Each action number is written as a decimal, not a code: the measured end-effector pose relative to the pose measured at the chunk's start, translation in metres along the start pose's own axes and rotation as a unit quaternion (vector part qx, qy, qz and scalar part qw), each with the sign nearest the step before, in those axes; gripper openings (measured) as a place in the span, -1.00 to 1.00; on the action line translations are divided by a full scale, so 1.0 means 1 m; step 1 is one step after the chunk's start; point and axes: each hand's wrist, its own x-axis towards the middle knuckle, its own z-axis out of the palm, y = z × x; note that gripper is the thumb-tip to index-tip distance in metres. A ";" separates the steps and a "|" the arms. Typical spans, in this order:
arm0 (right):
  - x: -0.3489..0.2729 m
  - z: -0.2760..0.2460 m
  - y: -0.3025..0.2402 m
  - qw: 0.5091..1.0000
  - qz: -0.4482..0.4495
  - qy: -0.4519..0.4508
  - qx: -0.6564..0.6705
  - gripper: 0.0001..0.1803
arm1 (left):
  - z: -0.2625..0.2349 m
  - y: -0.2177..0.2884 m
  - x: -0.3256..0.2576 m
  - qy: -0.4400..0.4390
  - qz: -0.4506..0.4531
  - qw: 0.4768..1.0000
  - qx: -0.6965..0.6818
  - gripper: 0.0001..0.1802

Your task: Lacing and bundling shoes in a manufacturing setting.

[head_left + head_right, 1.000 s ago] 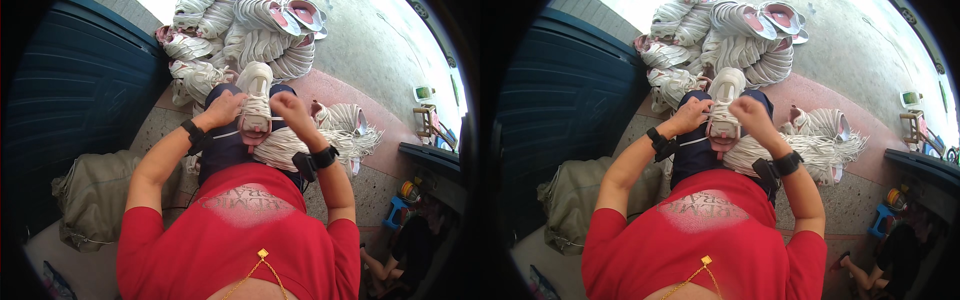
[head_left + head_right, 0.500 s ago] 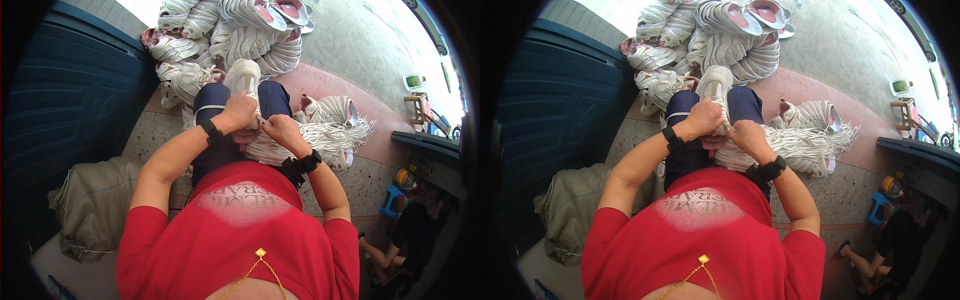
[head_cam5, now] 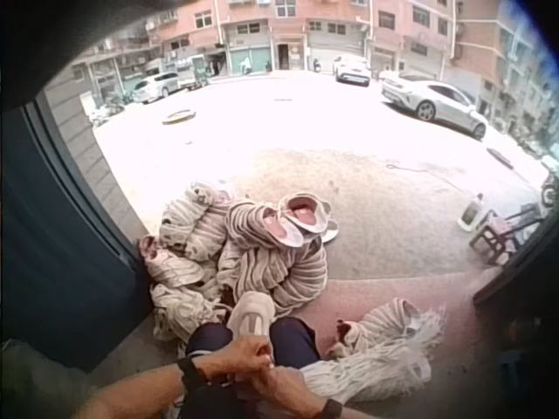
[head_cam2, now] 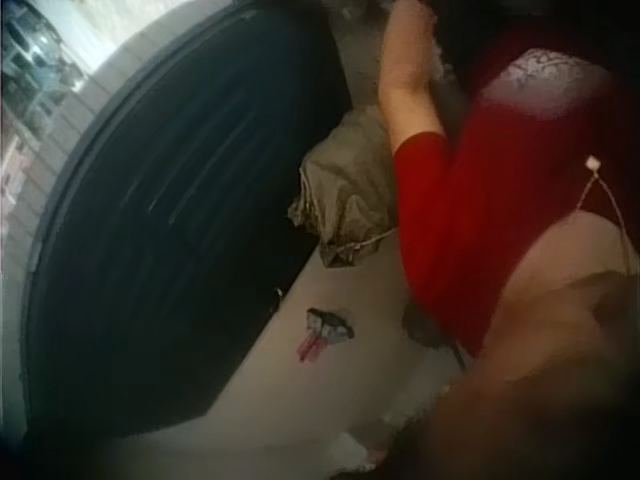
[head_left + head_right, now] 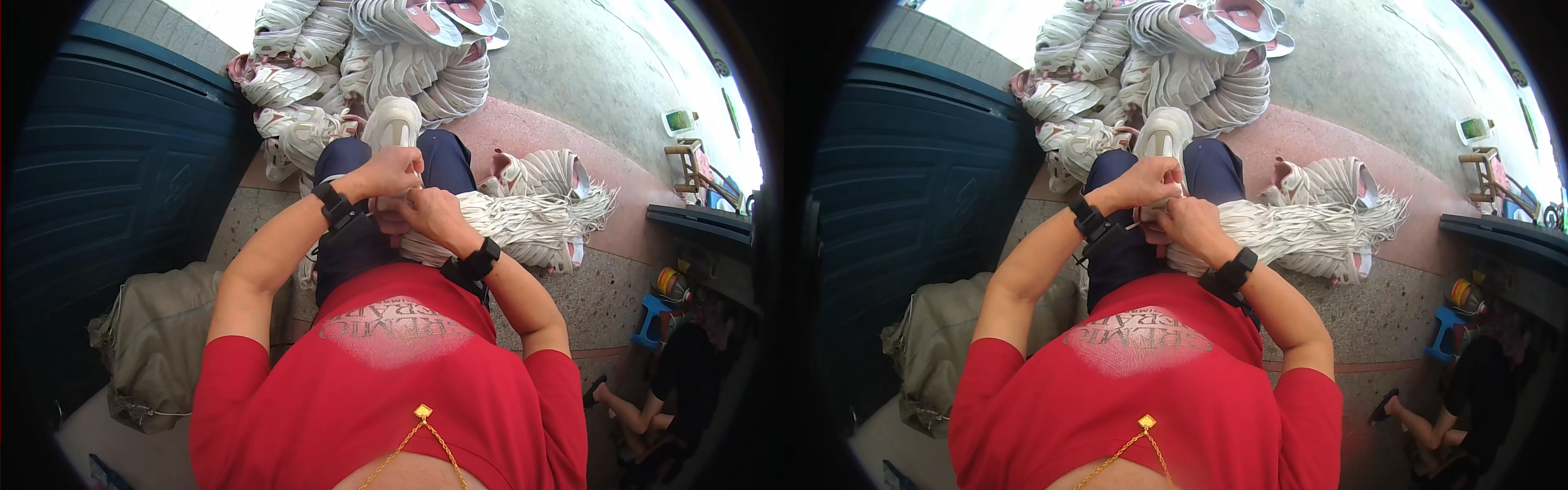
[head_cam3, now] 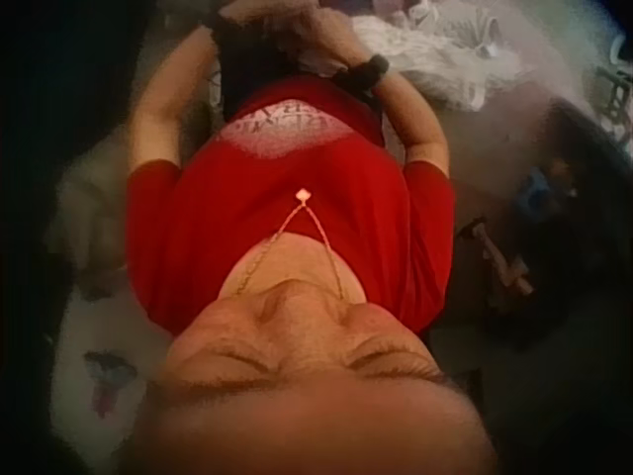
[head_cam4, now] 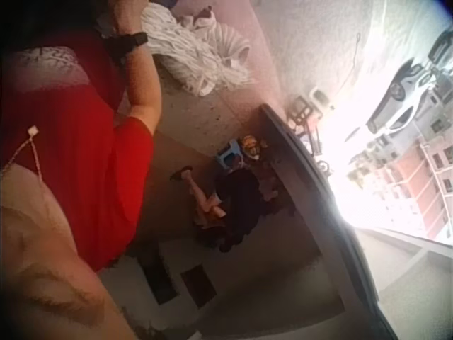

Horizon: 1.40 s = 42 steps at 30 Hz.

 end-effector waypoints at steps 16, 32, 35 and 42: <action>0.001 -0.054 0.002 0.998 -0.030 0.056 0.007 -0.72 | -0.019 -0.056 -0.061 0.081 -0.041 0.988 0.122 -0.52; 0.038 0.048 -0.014 0.976 -0.200 -0.049 -0.078 -0.79 | -0.034 -0.050 -0.073 0.120 -0.217 0.917 -0.312 -0.49; 0.018 -0.059 -0.038 0.934 -0.085 -0.184 0.294 -0.85 | -0.040 -0.053 -0.078 0.113 -0.216 0.907 -0.344 -0.47; -0.017 -0.195 -0.069 0.690 -0.215 -0.070 0.688 -0.74 | -0.024 -0.016 -0.022 0.041 0.101 0.992 -0.062 -0.69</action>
